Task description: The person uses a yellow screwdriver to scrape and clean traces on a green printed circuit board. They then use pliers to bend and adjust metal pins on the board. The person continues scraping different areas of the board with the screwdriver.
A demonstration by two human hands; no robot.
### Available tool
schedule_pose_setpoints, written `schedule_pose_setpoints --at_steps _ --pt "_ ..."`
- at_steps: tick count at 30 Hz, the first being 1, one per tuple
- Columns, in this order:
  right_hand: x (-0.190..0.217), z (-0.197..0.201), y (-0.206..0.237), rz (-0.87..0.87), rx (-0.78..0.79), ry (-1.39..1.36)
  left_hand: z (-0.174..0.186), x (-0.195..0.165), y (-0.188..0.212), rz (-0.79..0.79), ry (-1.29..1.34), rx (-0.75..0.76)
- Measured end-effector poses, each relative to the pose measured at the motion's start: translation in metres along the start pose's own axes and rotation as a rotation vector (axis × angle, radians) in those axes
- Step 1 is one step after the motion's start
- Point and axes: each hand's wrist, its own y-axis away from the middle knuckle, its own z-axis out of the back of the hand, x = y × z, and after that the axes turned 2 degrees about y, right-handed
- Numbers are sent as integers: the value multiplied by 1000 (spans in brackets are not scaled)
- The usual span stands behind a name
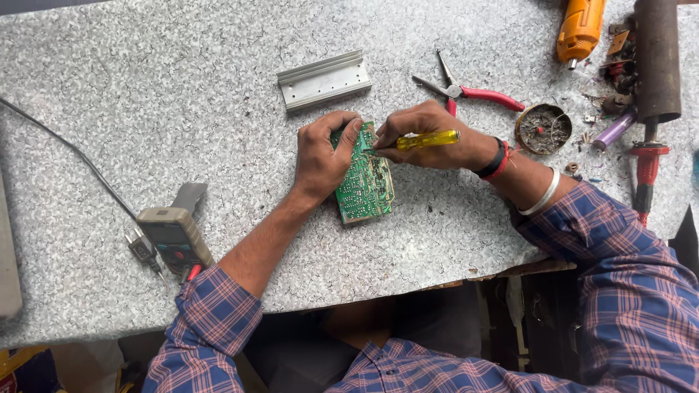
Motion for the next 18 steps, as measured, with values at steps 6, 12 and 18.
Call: schedule_pose_setpoints --at_steps 6,12,18 --pt "-1 3 2 33 1 35 0 0 2 -6 -11 -10" --pt "-1 5 0 70 7 78 0 2 0 -5 -5 -1" --pt "1 4 -2 54 1 71 0 2 0 -10 -4 -1"
